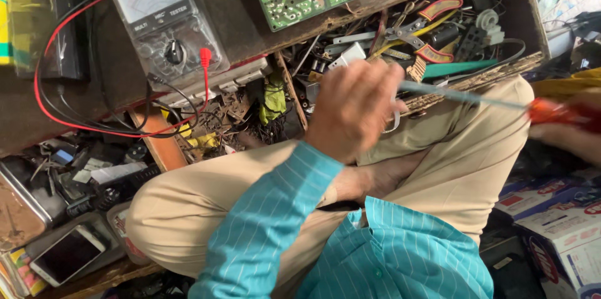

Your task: The person sits cross-legged on the floor and works on a small blue electronic component. They use a screwdriver to pry open the component's casing, then use pliers to remove a small internal part. The person then handles a small white circular object and a thin wire, appearing to prepare them for connection or installation.

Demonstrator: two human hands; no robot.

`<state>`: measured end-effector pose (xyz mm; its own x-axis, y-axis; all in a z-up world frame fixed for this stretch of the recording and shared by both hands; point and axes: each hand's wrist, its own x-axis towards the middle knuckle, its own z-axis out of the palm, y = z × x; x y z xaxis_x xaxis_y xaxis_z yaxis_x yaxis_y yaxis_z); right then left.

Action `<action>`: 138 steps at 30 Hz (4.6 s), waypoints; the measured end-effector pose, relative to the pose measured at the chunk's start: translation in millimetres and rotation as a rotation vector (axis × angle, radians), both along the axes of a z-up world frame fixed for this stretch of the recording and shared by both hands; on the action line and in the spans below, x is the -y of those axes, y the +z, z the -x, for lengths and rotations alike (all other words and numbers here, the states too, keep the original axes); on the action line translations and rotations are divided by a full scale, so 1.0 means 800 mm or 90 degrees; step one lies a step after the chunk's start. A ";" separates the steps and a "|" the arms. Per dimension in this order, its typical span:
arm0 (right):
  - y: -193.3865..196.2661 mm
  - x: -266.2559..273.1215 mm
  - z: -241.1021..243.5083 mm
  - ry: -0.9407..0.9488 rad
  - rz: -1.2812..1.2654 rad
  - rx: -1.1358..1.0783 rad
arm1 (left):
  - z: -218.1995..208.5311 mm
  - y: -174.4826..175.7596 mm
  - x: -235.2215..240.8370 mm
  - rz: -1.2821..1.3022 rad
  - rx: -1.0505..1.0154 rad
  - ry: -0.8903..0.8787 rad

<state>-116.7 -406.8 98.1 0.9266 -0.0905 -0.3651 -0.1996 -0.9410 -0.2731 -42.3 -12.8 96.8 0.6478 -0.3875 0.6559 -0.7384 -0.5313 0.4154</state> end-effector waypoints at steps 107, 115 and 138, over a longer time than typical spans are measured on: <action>-0.039 -0.127 0.137 -0.253 -0.399 0.033 | -0.019 -0.133 -0.035 0.968 -0.870 -0.142; -0.026 -0.137 0.128 -0.201 -0.372 0.014 | -0.019 -0.130 -0.036 0.943 -0.845 -0.157; -0.027 -0.132 0.119 -0.399 -0.640 -0.241 | -0.018 -0.137 -0.029 0.871 -0.810 -0.143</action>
<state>-211.9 -301.2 76.4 0.6457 -0.0044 -0.7636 -0.7623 -0.0614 -0.6443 -28.1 10.5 -12.8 0.9502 -0.2173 -0.2234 0.3115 0.6465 0.6964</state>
